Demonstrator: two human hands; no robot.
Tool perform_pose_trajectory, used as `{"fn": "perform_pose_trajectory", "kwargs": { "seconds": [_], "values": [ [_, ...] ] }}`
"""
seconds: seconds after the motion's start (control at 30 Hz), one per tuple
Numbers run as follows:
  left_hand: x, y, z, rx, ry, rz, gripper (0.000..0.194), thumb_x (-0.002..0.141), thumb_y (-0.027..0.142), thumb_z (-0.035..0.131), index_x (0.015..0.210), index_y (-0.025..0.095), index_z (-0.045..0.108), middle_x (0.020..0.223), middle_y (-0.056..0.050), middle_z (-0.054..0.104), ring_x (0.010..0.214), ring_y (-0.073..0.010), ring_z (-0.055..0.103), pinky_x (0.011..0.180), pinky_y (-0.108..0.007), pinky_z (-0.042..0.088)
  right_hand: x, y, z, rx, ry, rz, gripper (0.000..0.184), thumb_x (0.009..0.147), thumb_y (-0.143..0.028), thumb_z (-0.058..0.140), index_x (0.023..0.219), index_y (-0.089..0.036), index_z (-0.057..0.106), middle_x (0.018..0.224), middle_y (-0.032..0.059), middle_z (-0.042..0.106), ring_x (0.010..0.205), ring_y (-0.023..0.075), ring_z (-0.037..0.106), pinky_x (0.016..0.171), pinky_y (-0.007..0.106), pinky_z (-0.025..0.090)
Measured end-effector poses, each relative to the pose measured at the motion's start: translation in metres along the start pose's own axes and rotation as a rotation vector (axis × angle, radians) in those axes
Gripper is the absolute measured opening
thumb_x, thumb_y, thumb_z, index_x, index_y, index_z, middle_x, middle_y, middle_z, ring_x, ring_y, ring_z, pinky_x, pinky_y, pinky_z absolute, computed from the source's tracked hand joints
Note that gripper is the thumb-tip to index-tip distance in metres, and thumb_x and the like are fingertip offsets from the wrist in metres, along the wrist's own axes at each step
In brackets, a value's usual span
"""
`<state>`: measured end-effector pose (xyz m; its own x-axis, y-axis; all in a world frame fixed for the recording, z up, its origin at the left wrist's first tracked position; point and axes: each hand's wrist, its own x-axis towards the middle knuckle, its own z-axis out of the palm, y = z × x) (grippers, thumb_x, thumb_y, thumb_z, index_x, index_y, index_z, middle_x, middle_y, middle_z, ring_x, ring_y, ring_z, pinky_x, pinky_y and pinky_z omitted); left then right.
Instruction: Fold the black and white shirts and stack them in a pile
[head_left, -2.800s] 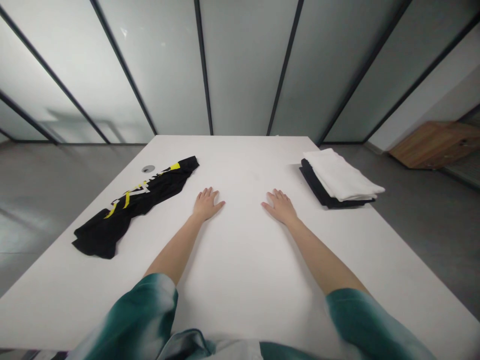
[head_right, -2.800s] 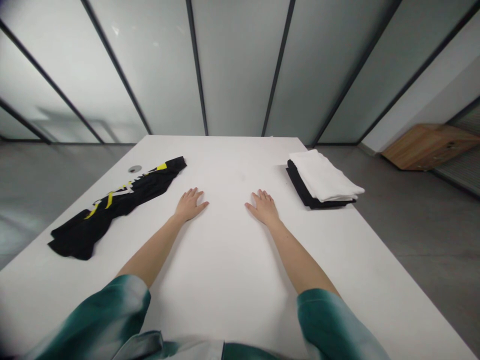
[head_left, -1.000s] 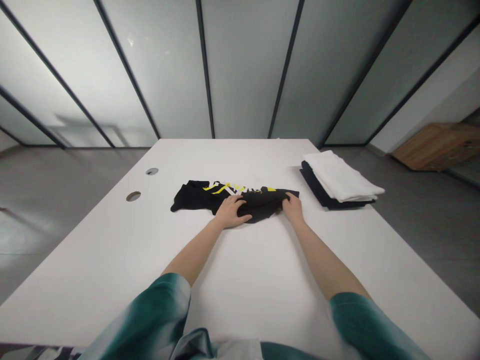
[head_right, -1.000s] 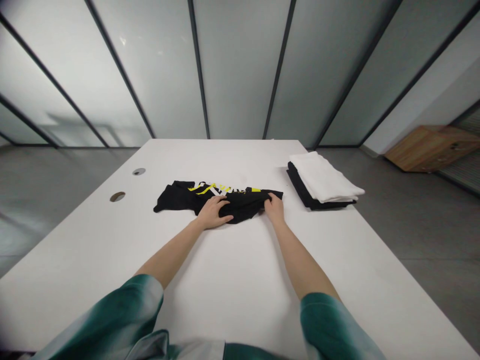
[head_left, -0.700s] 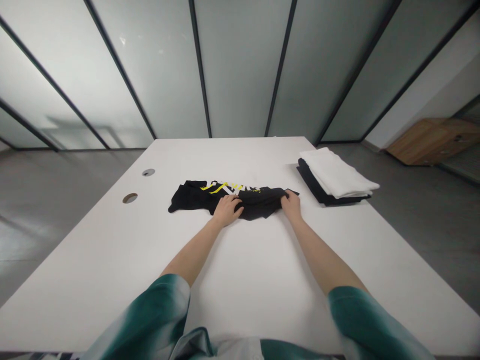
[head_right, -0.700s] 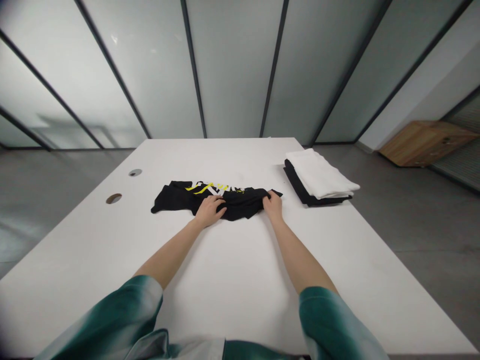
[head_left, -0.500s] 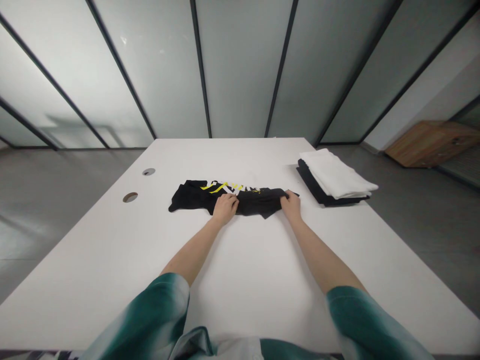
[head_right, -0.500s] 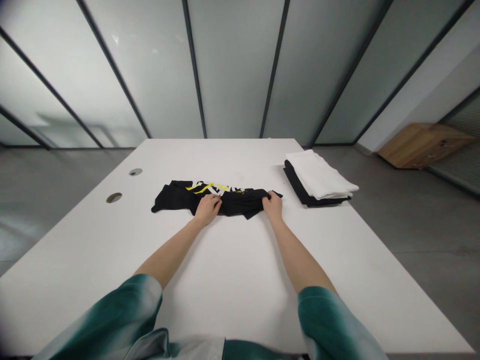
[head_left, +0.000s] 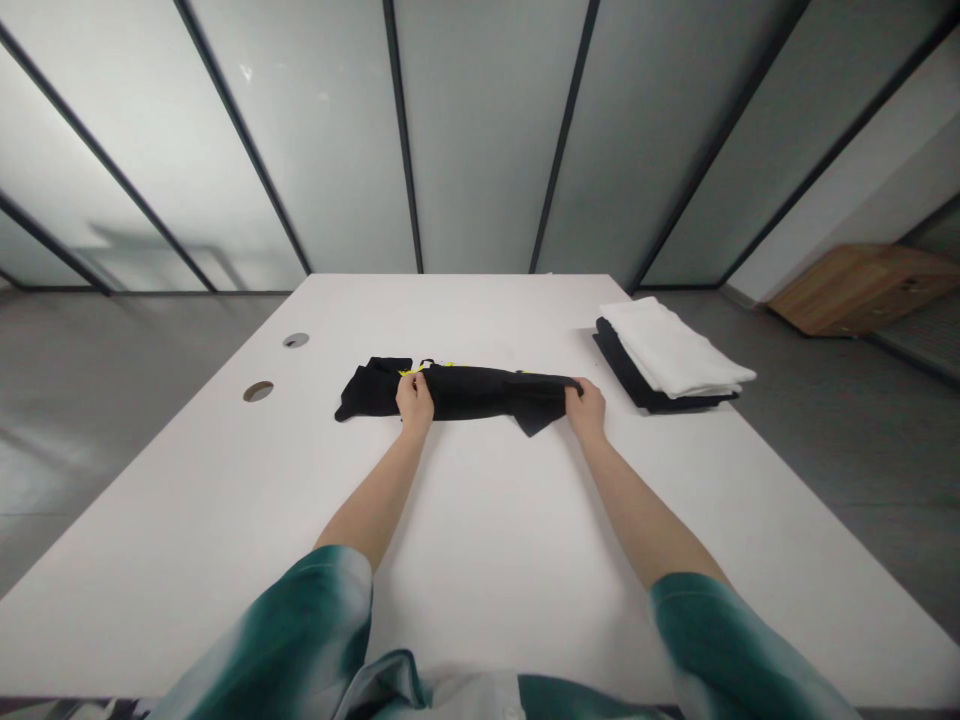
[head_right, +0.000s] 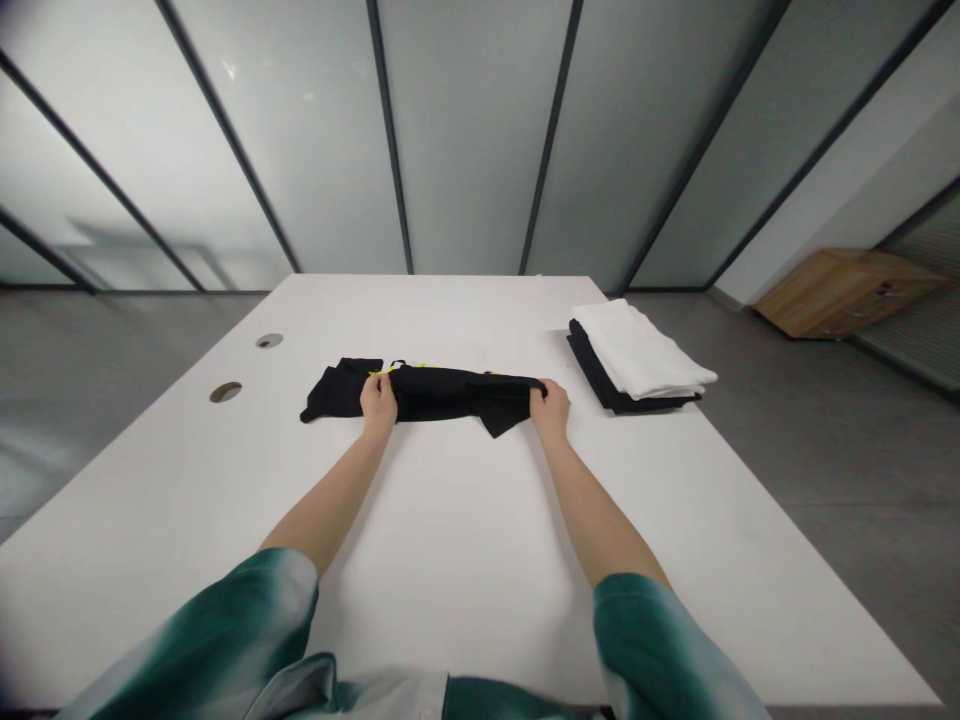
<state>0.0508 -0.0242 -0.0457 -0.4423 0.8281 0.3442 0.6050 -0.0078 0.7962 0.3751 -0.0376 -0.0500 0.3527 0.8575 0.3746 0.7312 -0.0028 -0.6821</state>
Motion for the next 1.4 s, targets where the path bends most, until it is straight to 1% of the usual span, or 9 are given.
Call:
{"fn": "perform_pose_trajectory", "kwargs": {
  "seconds": [0.13,0.33,0.53,0.63,0.73,0.83,1.03,1.2,1.4],
  "values": [
    [0.001,-0.001,-0.001,-0.035,-0.055,0.007,0.022,0.094,0.025,0.039,0.092,0.020,0.060,0.095,-0.008,0.068,0.090,-0.0203,0.065,0.085,-0.034,0.052,0.000,-0.001,0.000,0.050,-0.049,-0.023,0.041,0.084,-0.042,0.038,0.090,-0.017,0.071,0.091,0.0135,0.073,0.087,0.0297,0.062,0.082,0.038,0.048],
    [-0.024,0.027,-0.015,0.169,-0.099,0.372,0.026,0.086,0.020,0.047,0.107,0.018,0.063,0.117,-0.014,0.064,0.119,-0.0273,0.054,0.107,-0.044,0.038,0.001,-0.002,0.000,-0.037,-0.110,-0.020,0.037,0.085,-0.042,0.037,0.069,-0.021,0.062,0.073,0.0108,0.068,0.075,0.0263,0.059,0.070,0.035,0.045],
    [-0.047,0.040,-0.009,0.284,-0.520,0.750,0.051,0.081,0.032,0.061,0.130,0.020,0.059,0.137,-0.013,0.055,0.133,-0.0322,0.043,0.114,-0.048,0.029,0.000,-0.005,0.001,-0.229,-0.194,-0.045,0.033,0.087,-0.041,0.039,0.085,-0.020,0.065,0.093,0.0135,0.069,0.091,0.0296,0.060,0.083,0.039,0.045],
    [-0.047,0.036,-0.001,0.350,-0.583,0.688,0.055,0.082,0.029,0.059,0.136,0.018,0.055,0.136,-0.014,0.056,0.129,-0.0313,0.047,0.113,-0.047,0.031,-0.001,-0.001,0.001,-0.241,-0.273,-0.097,0.029,0.085,-0.036,0.043,0.095,-0.019,0.064,0.101,0.0132,0.068,0.099,0.0308,0.058,0.088,0.041,0.044],
    [-0.045,0.035,0.001,0.409,-0.539,0.590,0.053,0.086,0.034,0.057,0.136,0.019,0.056,0.122,-0.014,0.062,0.116,-0.0313,0.054,0.104,-0.046,0.039,-0.001,0.003,0.000,-0.235,-0.321,-0.158,0.030,0.077,-0.026,0.047,0.101,-0.017,0.063,0.104,0.0142,0.067,0.102,0.0316,0.057,0.091,0.041,0.044],
    [-0.043,0.038,-0.002,0.467,-0.521,0.550,0.050,0.087,0.041,0.058,0.132,0.020,0.061,0.114,-0.013,0.066,0.108,-0.0325,0.057,0.097,-0.047,0.042,-0.002,0.005,0.000,-0.222,-0.281,-0.157,0.030,0.075,-0.023,0.049,0.101,-0.017,0.063,0.102,0.0153,0.068,0.099,0.0323,0.058,0.089,0.042,0.045],
    [-0.036,0.044,-0.010,0.473,-0.614,0.509,0.043,0.083,0.026,0.059,0.124,0.018,0.065,0.119,-0.011,0.069,0.110,-0.0300,0.060,0.099,-0.043,0.044,0.003,-0.001,-0.009,-0.048,-0.155,-0.089,0.031,0.077,-0.022,0.045,0.099,-0.017,0.065,0.096,0.0140,0.070,0.091,0.0292,0.062,0.083,0.040,0.048],
    [-0.009,0.060,-0.028,0.377,-0.699,0.462,0.038,0.081,0.017,0.054,0.117,0.016,0.066,0.110,-0.010,0.072,0.103,-0.0249,0.065,0.093,-0.034,0.049,0.021,-0.016,-0.034,-0.080,-0.071,-0.096,0.026,0.078,-0.028,0.044,0.083,-0.017,0.068,0.080,0.0118,0.069,0.078,0.0263,0.060,0.073,0.035,0.046],
    [0.040,0.093,-0.065,0.293,-0.820,0.496,0.025,0.087,0.023,0.045,0.094,0.018,0.069,0.091,-0.006,0.072,0.087,-0.0215,0.066,0.080,-0.032,0.050,0.047,-0.033,-0.069,-0.143,-0.197,-0.041,0.037,0.086,-0.044,0.045,0.067,-0.019,0.064,0.060,0.0080,0.060,0.067,0.0258,0.058,0.065,0.034,0.041]
  ]
}}
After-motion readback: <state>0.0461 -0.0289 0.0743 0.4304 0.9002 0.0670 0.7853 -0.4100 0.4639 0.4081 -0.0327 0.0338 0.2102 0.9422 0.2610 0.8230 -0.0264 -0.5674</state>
